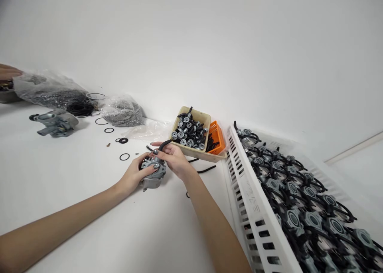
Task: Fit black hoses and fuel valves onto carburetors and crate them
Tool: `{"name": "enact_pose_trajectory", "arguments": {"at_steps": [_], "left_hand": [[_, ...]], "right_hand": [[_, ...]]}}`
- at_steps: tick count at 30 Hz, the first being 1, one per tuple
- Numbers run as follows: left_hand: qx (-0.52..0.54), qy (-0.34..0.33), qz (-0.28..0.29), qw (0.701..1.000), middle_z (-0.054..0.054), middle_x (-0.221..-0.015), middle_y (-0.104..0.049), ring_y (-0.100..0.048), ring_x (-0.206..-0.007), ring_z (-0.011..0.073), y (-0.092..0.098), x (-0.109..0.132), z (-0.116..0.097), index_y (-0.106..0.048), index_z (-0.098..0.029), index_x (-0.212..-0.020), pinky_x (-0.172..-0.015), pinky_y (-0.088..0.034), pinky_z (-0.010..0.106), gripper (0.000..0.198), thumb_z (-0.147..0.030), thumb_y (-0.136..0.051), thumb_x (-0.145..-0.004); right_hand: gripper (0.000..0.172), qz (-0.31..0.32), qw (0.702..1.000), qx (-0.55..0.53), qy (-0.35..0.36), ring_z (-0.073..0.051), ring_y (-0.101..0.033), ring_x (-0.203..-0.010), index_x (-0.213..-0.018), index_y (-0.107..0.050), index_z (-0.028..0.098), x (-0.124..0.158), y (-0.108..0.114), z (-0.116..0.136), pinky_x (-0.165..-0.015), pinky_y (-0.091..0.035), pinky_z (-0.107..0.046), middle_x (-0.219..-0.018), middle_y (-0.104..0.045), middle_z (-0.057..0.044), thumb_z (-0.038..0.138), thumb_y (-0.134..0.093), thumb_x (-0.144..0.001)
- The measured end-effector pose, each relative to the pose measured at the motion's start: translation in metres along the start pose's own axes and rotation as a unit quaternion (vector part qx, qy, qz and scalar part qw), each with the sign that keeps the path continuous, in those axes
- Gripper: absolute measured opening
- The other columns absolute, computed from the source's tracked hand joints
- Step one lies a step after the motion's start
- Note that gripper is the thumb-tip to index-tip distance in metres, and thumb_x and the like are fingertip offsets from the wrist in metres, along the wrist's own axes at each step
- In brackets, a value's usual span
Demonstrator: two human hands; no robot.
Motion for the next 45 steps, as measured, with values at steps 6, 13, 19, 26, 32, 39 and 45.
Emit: {"name": "enact_pose_trajectory", "arguments": {"at_steps": [6,13,19,26,32,39,45], "left_hand": [[0.035,0.004,0.004,0.999,0.004,-0.08,-0.062,-0.056,-0.072,0.0193,0.0,0.001,-0.001,-0.057,-0.017,-0.093,-0.067,-0.042,0.033,0.04,-0.041,-0.074,-0.066],[0.053,0.003,0.013,0.999,0.004,-0.081,-0.063,-0.056,-0.071,0.0191,-0.001,0.002,-0.001,-0.057,-0.019,-0.091,-0.066,-0.042,0.033,0.038,-0.04,-0.075,-0.065],[0.056,0.01,0.01,0.998,0.003,-0.077,-0.063,-0.057,-0.067,0.0182,-0.001,0.002,-0.002,-0.055,-0.018,-0.09,-0.063,-0.043,0.031,0.038,-0.041,-0.074,-0.066],[0.029,0.004,0.003,1.0,0.003,-0.079,-0.065,-0.059,-0.07,0.0184,0.001,0.002,-0.004,-0.057,-0.018,-0.09,-0.066,-0.044,0.03,0.037,-0.042,-0.073,-0.067],[0.01,-0.027,-0.007,1.0,0.012,-0.121,-0.062,-0.06,-0.1,0.0271,0.001,0.002,-0.011,-0.062,-0.017,-0.096,-0.082,-0.045,0.036,0.039,-0.04,-0.074,-0.067],[-0.002,-0.017,0.0,1.0,0.009,-0.094,-0.068,-0.062,-0.084,0.0239,-0.001,0.001,-0.009,-0.06,-0.014,-0.107,-0.076,-0.047,0.034,0.048,-0.038,-0.073,-0.069],[0.033,-0.001,-0.003,0.999,0.006,-0.085,-0.066,-0.06,-0.076,0.0216,0.001,0.001,-0.004,-0.06,-0.017,-0.097,-0.069,-0.045,0.033,0.044,-0.041,-0.076,-0.064]], "right_hand": [[0.027,0.039,0.998,-0.026,0.029,-0.014,-0.06,-0.081,-0.091,-0.069,0.019,0.001,0.002,0.002,-0.081,-0.046,-0.027,-0.08,-0.066,-0.002,0.034,-0.077,-0.071],[0.028,0.046,0.998,-0.026,0.024,-0.02,-0.061,-0.087,-0.09,-0.07,0.017,0.003,0.003,0.006,-0.087,-0.044,-0.033,-0.086,-0.069,-0.006,0.03,-0.076,-0.066],[0.028,0.026,0.999,-0.001,0.033,-0.016,-0.06,-0.08,-0.084,-0.07,0.02,0.0,0.006,0.006,-0.082,-0.045,-0.029,-0.082,-0.066,-0.003,0.031,-0.081,-0.062],[0.027,0.013,0.999,0.007,0.029,-0.012,-0.058,-0.08,-0.085,-0.066,0.019,-0.001,0.008,0.004,-0.079,-0.045,-0.024,-0.083,-0.064,-0.001,0.028,-0.081,-0.064],[0.032,0.019,1.0,0.018,0.016,-0.016,-0.064,-0.089,-0.094,-0.063,0.019,0.0,0.001,0.004,-0.086,-0.046,-0.029,-0.091,-0.069,-0.004,0.029,-0.078,-0.068],[0.034,-0.004,1.0,0.024,0.002,-0.013,-0.063,-0.076,-0.097,-0.063,0.02,0.0,-0.001,0.002,-0.072,-0.047,-0.024,-0.084,-0.069,-0.002,0.028,-0.078,-0.067],[0.038,0.04,0.998,-0.036,0.014,-0.016,-0.061,-0.081,-0.101,-0.065,0.018,0.0,0.002,0.001,-0.08,-0.046,-0.029,-0.085,-0.068,-0.004,0.033,-0.076,-0.068]]}}
Point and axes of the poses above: each hand's wrist, its own x-axis away from the middle knuckle, its own y-axis out of the back of the hand, z = x × y, the point moved 9 cm from there along -x, towards the middle knuckle
